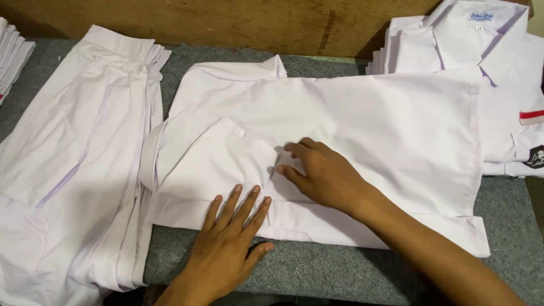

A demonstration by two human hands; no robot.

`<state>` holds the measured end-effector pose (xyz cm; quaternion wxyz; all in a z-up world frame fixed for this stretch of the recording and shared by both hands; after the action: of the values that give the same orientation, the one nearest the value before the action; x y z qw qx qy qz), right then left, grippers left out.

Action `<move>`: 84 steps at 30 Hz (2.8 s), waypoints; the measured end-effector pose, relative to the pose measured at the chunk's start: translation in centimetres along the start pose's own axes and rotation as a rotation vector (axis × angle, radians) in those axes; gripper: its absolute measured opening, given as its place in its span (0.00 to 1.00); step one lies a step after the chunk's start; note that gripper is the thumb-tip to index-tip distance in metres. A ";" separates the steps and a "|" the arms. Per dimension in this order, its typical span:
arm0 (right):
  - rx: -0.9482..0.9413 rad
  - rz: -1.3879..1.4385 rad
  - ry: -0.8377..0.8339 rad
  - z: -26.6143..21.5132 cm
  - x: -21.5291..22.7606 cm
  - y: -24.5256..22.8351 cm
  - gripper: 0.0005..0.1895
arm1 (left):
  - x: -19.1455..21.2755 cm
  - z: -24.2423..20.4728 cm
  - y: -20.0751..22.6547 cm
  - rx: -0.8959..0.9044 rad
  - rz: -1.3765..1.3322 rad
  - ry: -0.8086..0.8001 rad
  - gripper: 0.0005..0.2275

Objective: Folding a white school shirt on a work table in a factory setting.

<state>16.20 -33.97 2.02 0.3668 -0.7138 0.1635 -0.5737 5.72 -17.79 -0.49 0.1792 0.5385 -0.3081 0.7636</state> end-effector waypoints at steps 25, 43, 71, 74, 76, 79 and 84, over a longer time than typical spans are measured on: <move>0.090 0.118 0.356 5.6 7.3 0.4 0.01 | 2.2 -6.2 -15.2 0.782 -0.345 0.148 0.25; 0.711 -0.264 -0.051 -1.5 -10.5 -10.1 0.31 | -2.9 -10.4 -18.0 1.327 -0.843 -0.463 0.13; 0.369 -0.324 -0.032 2.0 -5.7 -1.4 0.42 | -4.0 1.2 -9.7 0.306 -0.141 -0.159 0.36; 0.340 -0.342 0.019 2.1 -4.8 -0.5 0.39 | -3.6 1.8 -10.1 0.309 -0.168 -0.171 0.36; 0.323 -0.334 0.008 2.1 -5.0 -0.4 0.40 | -2.7 2.6 -10.9 0.329 -0.165 -0.127 0.34; 0.107 -0.372 -0.174 2.4 -5.0 -0.6 0.38 | -0.2 6.5 -12.8 0.354 -0.270 -0.250 0.28; 0.088 -0.357 -0.185 2.3 -4.8 -0.7 0.37 | -1.7 12.4 -16.5 0.492 -0.471 -0.444 0.25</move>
<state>16.82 -29.59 -1.02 0.3035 -0.7645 -0.0252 -0.5682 25.13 -13.62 5.31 0.1441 0.7728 -0.0155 0.6179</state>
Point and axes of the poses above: each hand's wrist, its own z-axis towards the middle knuckle, its own x-axis out of the back of the hand, y = z × x, the point moved 9 cm from there along z, towards the middle knuckle, and after that the axes turned 13 degrees about z, right-handed, at the moved point
